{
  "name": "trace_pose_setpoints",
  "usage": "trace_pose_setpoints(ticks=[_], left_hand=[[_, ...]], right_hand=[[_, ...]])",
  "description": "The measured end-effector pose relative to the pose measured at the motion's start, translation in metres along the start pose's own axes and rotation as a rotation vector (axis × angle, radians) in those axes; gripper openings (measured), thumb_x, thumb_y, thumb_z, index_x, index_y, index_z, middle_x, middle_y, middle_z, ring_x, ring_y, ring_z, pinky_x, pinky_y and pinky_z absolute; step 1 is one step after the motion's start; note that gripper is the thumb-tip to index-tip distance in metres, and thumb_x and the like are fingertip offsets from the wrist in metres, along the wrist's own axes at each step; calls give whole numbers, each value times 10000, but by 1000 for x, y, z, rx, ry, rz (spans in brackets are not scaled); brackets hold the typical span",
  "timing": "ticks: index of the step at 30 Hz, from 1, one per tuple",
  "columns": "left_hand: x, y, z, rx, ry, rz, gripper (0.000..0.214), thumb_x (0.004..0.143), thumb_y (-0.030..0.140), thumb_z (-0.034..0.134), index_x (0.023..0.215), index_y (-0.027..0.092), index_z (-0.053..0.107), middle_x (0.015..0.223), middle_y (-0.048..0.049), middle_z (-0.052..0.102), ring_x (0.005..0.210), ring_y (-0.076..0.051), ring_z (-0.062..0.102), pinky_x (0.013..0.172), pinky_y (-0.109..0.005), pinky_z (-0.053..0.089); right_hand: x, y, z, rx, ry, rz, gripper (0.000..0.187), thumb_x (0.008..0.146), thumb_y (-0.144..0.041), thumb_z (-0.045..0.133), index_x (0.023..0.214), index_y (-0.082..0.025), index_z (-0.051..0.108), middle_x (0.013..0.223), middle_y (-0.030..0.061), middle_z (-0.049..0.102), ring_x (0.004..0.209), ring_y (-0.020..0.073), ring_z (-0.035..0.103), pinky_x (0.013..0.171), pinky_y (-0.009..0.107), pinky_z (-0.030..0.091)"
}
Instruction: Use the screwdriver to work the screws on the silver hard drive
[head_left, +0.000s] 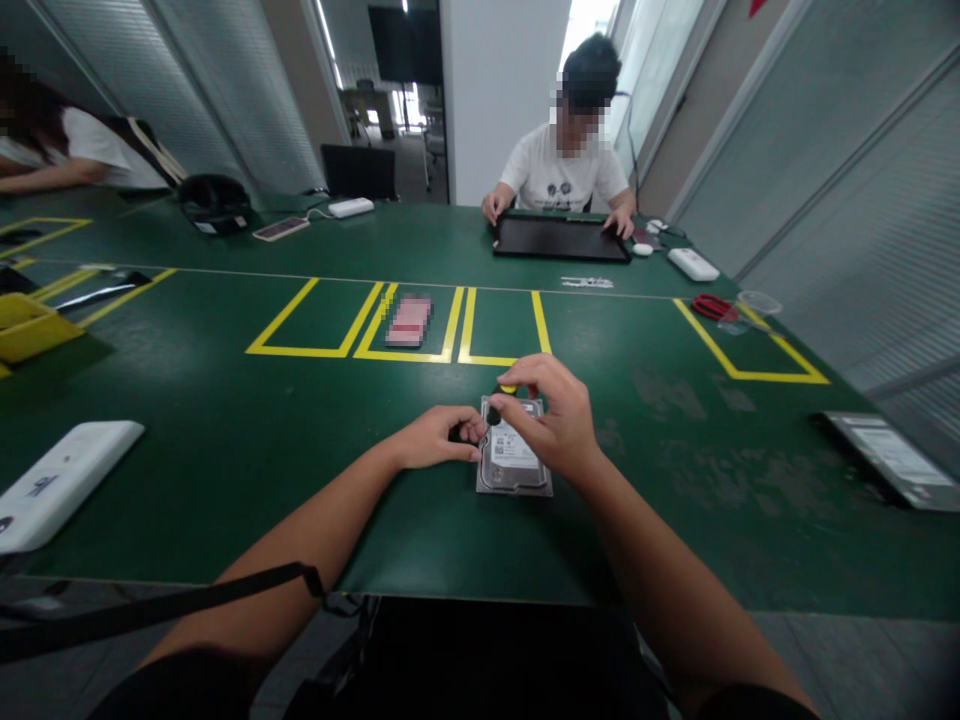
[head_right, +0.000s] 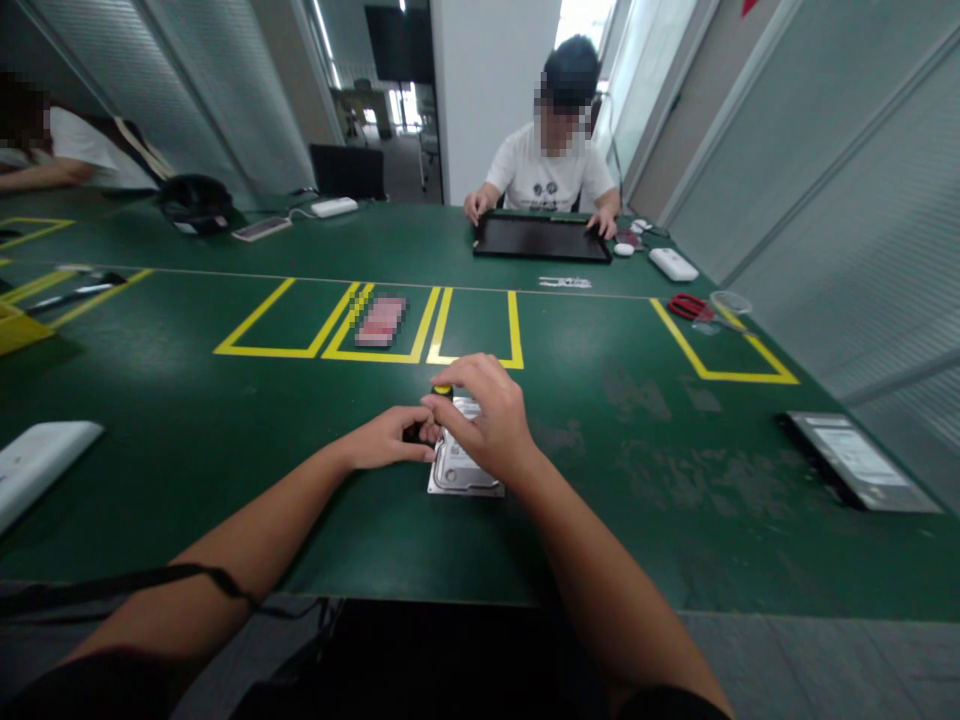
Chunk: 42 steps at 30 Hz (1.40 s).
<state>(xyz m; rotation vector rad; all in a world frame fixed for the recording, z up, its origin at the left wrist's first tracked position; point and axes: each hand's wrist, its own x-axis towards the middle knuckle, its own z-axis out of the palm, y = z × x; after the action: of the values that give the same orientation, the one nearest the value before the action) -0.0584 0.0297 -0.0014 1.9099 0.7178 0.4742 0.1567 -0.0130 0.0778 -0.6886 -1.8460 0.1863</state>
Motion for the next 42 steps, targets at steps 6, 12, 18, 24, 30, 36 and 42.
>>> trace_pose_setpoints(ticks=[6, 12, 18, 24, 30, 36, 42], left_hand=[[1, 4, 3, 35, 18, -5, 224, 851, 362, 676, 897, 158, 596, 760, 28, 539, 708, -130, 488, 681, -254, 399], [1, 2, 3, 120, 42, -12, 184, 864, 337, 646, 906, 162, 610, 763, 24, 556, 704, -136, 504, 669, -253, 396], [0, 6, 3, 110, 38, -6, 173, 888, 334, 597, 885, 161, 592, 753, 28, 533, 695, -130, 488, 669, -250, 394], [1, 5, 3, 145, 56, 2, 140, 873, 300, 589, 879, 160, 600, 757, 23, 555, 699, -132, 501, 667, -246, 397], [0, 5, 3, 126, 58, -7, 112, 847, 271, 590, 884, 165, 594, 761, 22, 564, 700, -134, 510, 677, -251, 409], [0, 10, 4, 95, 60, 1, 107, 840, 266, 581, 856, 160, 576, 753, 21, 547, 687, -126, 492, 670, -251, 404], [1, 6, 5, 98, 58, -12, 138, 845, 293, 584, 880, 160, 582, 757, 13, 559, 691, -132, 499, 670, -257, 412]], right_hand=[[-2, -3, 0, 13, -32, 21, 152, 951, -193, 558, 1081, -201, 637, 1049, 33, 668, 956, 164, 614, 802, 330, 493], [-2, 0, 2, 21, 5, 7, 136, 912, -306, 687, 980, -197, 641, 923, 32, 630, 908, 167, 592, 777, 320, 498], [-1, -3, 0, -21, -21, 23, 152, 954, -214, 538, 1054, -201, 651, 1026, 37, 676, 960, 173, 624, 817, 352, 501], [-2, -1, 2, 32, -19, 24, 134, 938, -270, 625, 1044, -197, 661, 1039, 58, 647, 991, 182, 614, 804, 339, 511], [-2, 1, 4, -41, 14, 22, 103, 935, -271, 637, 1008, -199, 653, 959, 39, 655, 902, 170, 602, 793, 337, 500], [-3, -3, 3, -5, -7, 30, 178, 937, -192, 552, 1094, -203, 635, 1079, 35, 678, 975, 173, 626, 836, 355, 507], [-2, -4, 1, 6, -15, 30, 196, 950, -193, 503, 1075, -207, 654, 1086, 42, 686, 1029, 189, 640, 847, 377, 520]])
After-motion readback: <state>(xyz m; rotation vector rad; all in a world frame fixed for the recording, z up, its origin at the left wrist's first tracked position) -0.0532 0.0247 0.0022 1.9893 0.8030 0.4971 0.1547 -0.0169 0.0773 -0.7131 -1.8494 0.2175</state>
